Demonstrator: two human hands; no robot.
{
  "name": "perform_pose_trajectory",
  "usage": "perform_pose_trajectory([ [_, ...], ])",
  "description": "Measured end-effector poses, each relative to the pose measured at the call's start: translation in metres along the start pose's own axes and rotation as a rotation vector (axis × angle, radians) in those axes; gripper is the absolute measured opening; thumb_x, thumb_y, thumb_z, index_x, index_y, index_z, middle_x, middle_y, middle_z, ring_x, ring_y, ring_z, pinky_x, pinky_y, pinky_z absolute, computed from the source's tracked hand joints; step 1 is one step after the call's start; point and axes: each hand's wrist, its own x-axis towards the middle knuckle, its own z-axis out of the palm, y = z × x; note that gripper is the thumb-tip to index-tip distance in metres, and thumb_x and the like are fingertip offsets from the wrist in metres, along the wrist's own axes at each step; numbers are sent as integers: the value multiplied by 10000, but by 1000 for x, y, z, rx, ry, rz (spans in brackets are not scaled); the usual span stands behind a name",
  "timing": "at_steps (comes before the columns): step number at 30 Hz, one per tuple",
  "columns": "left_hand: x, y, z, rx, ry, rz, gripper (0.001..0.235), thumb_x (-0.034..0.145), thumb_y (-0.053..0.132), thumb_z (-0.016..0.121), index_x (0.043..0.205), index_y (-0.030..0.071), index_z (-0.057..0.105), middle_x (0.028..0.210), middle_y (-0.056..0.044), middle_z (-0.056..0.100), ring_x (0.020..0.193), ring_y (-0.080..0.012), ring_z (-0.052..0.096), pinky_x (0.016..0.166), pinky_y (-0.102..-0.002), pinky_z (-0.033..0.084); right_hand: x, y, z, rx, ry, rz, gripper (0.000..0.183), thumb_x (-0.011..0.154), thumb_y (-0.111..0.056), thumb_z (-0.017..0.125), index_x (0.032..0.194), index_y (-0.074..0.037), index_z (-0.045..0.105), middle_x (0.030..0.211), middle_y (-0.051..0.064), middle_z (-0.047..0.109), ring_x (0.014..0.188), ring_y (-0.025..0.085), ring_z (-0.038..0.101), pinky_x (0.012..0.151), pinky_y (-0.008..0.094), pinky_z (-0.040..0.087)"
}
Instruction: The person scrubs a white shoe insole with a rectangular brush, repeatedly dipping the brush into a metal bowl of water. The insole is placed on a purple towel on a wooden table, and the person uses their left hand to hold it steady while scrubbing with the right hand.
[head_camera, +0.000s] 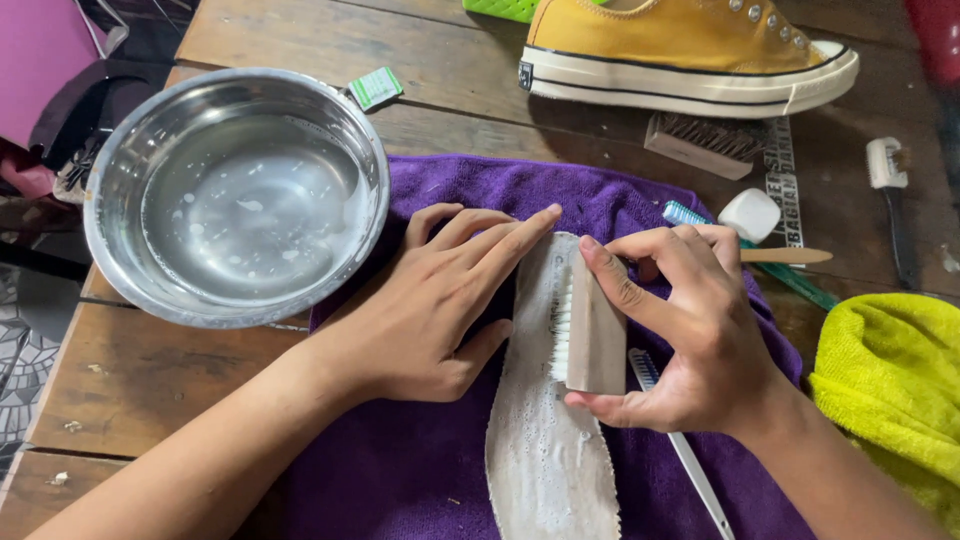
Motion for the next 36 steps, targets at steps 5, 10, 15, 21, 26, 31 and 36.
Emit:
perform_pose_trajectory([
  [5, 1, 2, -3, 26, -14, 18, 1055, 816, 235, 655, 1770, 53, 243, 1556, -108, 679, 1449, -318, 589, 1250, -563, 278, -10, -24, -9, 62, -38, -38, 1017, 779, -869, 734, 1371, -42, 715, 1188, 138, 756, 979, 288, 711, 923, 558, 357],
  [10, -3, -1, 1, -10, 1, -2, 1046, 851, 274, 673, 1774, 71, 226, 1621, -133, 659, 1495, -355, 576, 1253, -570, 266, 1, -9, 0, 10, -10, -5, 984, 767, -874, 745, 1398, -120, 768, 1163, 121, 724, 1054, 324, 698, 989, 561, 354],
  [15, -1, -3, -2, -5, 16, -19, 1029, 865, 309, 654, 1769, 46, 238, 1532, -176, 662, 1448, -371, 575, 1221, -562, 275, -2, -35, -5, 116, -25, -62, 813, 840, -859, 610, 1252, -190, 819, 1121, 165, 757, 966, 298, 721, 884, 588, 331],
  [21, -3, -6, -3, -90, 5, 2, 1093, 833, 256, 699, 1780, 71, 187, 1614, -119, 699, 1455, -366, 587, 1224, -550, 292, 11, -29, 3, 7, 65, 61, 863, 769, -858, 738, 1221, -130, 843, 1091, 102, 696, 908, 283, 639, 953, 513, 326],
  [26, -5, -6, -6, -72, 9, 24, 1195, 755, 367, 743, 1776, 52, 209, 1560, -161, 673, 1469, -361, 584, 1232, -552, 271, -2, -46, 3, 142, 5, -52, 810, 806, -876, 738, 1258, -208, 812, 1204, 146, 780, 980, 242, 746, 945, 525, 327],
  [31, -6, -6, -10, -114, -16, 40, 1174, 786, 323, 739, 1785, 57, 183, 1614, -163, 639, 1462, -373, 563, 1263, -542, 292, 7, -34, 3, 95, 29, 53, 873, 718, -838, 860, 1256, -152, 816, 1189, 122, 732, 1016, 273, 699, 978, 521, 341],
  [36, -8, -7, -5, -63, -14, 35, 1178, 855, 420, 743, 1800, 62, 138, 1553, -149, 666, 1471, -360, 574, 1203, -522, 285, -2, -36, 3, 186, -47, -32, 835, 708, -848, 908, 1273, -243, 803, 1279, 117, 777, 1025, 217, 755, 955, 520, 322],
])
